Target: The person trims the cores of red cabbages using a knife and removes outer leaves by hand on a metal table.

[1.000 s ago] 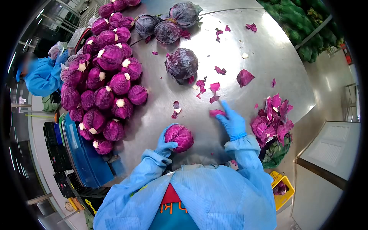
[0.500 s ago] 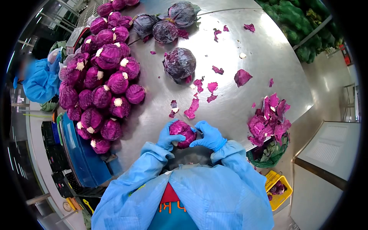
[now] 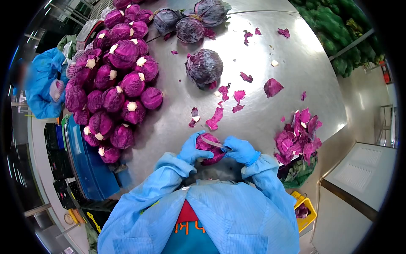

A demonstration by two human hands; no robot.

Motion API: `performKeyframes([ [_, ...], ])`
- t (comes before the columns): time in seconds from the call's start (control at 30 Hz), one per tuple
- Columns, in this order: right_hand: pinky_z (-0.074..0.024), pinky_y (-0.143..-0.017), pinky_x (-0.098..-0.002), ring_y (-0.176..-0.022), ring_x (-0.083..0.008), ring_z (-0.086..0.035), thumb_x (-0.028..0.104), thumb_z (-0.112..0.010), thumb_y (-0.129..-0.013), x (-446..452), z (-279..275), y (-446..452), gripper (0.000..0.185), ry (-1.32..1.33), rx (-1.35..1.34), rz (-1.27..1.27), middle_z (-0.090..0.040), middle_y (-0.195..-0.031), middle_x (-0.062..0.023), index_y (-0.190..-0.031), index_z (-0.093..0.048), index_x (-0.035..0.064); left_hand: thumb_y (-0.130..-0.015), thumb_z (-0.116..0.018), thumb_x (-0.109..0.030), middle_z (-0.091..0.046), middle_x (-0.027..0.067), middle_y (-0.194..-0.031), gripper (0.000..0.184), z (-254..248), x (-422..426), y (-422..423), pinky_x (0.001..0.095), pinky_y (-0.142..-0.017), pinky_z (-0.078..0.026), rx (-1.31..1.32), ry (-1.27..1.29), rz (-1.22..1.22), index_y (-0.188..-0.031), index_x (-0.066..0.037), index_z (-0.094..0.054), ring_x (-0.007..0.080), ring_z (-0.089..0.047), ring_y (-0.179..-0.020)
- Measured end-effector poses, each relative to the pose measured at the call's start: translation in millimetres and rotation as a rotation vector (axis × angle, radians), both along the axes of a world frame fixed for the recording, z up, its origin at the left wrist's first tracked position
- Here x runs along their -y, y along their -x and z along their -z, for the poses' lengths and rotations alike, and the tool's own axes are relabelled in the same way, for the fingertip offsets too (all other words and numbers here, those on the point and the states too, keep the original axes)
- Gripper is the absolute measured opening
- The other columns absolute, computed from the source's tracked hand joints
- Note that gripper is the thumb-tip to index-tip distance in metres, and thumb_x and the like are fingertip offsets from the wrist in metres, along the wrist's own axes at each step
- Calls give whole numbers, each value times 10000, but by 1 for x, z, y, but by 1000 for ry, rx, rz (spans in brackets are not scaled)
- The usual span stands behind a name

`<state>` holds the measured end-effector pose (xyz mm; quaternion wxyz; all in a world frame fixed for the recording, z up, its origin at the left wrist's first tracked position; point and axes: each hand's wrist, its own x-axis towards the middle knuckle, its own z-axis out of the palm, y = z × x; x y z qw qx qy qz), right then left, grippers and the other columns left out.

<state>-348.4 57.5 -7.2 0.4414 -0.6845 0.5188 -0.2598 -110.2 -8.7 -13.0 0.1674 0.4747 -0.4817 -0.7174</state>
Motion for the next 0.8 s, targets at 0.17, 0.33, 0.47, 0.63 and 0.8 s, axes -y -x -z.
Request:
performKeyframes([
  [0.17, -461, -664, -334, -729, -252, -563, 201, -755, -768, -6, -2, 7, 233, -89, 110, -61, -564, -827, -79, -930, -616, 107, -497, -897, -103, -593, 103, -1180, 920, -11, -3, 2, 324, -991, -432, -5, -84, 17, -1303, 6, -466, 204, -558, -1111],
  [0.33, -465, -655, -327, -731, -207, -585, 224, -777, -757, -5, -25, 12, 252, -228, 90, -154, -597, -837, -66, -929, -640, 101, -503, -905, -139, -580, 111, -1173, 913, 5, -3, -5, 324, -958, -463, -121, -277, 58, -1282, 29, -458, 200, -585, -1049],
  [0.47, -480, -669, -316, -748, -187, -603, 222, -790, -762, -2, -60, 17, 259, -328, 72, -179, -620, -846, -57, -933, -652, 84, -522, -902, -135, -575, 107, -1178, 887, -7, 7, -11, 320, -951, -466, 121, -56, 115, -1275, 29, -462, 185, -588, -1041],
  [0.63, -481, -670, -307, -758, -168, -604, 234, -794, -769, 0, -79, 0, 281, -351, 131, -310, -623, -862, -41, -939, -634, 78, -563, -902, -144, -595, 111, -1133, 847, -2, -1, 4, 304, -890, -496, -71, -193, -186, -1259, 41, -456, 165, -601, -1002],
  [0.8, -458, -704, -287, -782, -147, -561, 206, -791, -785, -10, -82, -40, 297, -468, 564, -498, -594, -871, -40, -939, -592, 50, -604, -905, -169, -639, 94, -960, 662, 12, -3, 23, 300, -764, -531, -151, -226, -490, -1109, 33, -526, 167, -637, -816],
])
